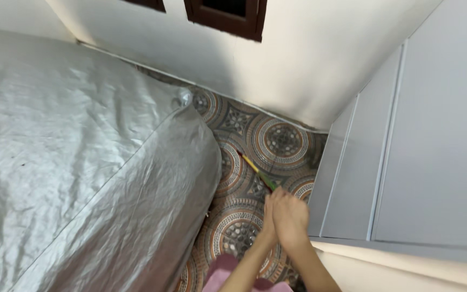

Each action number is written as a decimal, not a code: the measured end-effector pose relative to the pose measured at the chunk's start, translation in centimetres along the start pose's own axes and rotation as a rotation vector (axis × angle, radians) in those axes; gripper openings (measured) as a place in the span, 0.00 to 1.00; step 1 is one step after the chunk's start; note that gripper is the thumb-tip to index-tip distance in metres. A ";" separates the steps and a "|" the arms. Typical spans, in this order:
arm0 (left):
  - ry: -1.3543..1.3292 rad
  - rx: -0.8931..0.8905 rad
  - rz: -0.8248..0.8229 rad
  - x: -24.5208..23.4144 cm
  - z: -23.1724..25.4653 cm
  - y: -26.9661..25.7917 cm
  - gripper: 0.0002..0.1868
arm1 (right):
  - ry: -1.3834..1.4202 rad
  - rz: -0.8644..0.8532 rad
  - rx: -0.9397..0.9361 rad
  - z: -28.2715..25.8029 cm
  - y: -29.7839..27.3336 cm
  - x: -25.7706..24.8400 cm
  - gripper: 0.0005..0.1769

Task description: The person sweeps the floor around a covered vehicle and a motor scooter using a broom and a dustpan.

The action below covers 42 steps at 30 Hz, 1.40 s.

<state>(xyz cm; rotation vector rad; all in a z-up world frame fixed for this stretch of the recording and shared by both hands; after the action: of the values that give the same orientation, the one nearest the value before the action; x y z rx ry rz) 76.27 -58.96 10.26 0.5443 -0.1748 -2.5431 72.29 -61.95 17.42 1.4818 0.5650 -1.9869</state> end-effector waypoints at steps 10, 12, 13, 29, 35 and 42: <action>0.055 0.014 0.004 -0.6 -3.9 12.7 0.11 | -0.088 -0.025 -0.122 1.4 13.5 1.2 0.07; 0.059 -0.034 -0.002 -0.6 -4.8 15.4 0.10 | -0.089 -0.013 -0.137 1.6 16.4 1.1 0.06; 0.023 -0.030 0.045 -1.0 -5.2 16.8 0.10 | -0.090 0.010 -0.143 1.7 17.6 0.8 0.06; 0.138 -0.060 0.292 -6.1 -10.5 33.5 0.11 | -0.137 -0.024 -0.352 -0.7 35.8 -0.4 0.07; 0.332 -0.077 0.418 -6.1 -13.5 39.6 0.11 | -0.124 -0.099 -0.470 -0.8 44.3 1.7 0.06; 0.572 -0.105 0.430 -5.8 -15.7 47.1 0.15 | -0.003 0.118 -0.583 0.6 52.1 3.4 0.06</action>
<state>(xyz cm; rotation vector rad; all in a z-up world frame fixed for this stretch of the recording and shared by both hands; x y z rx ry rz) 109.54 -96.29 8.72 1.0383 0.0473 -1.8871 106.42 -101.36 14.92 1.1164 0.9362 -1.5488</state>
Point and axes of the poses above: each hand's wrist, its own y-axis towards the middle knuckle, its own x-axis out of the palm, z = x × y, the point moved 2 cm from there along y, towards the middle knuckle, and after that the axes turned 8 degrees about -y, right-handed, at the moved point
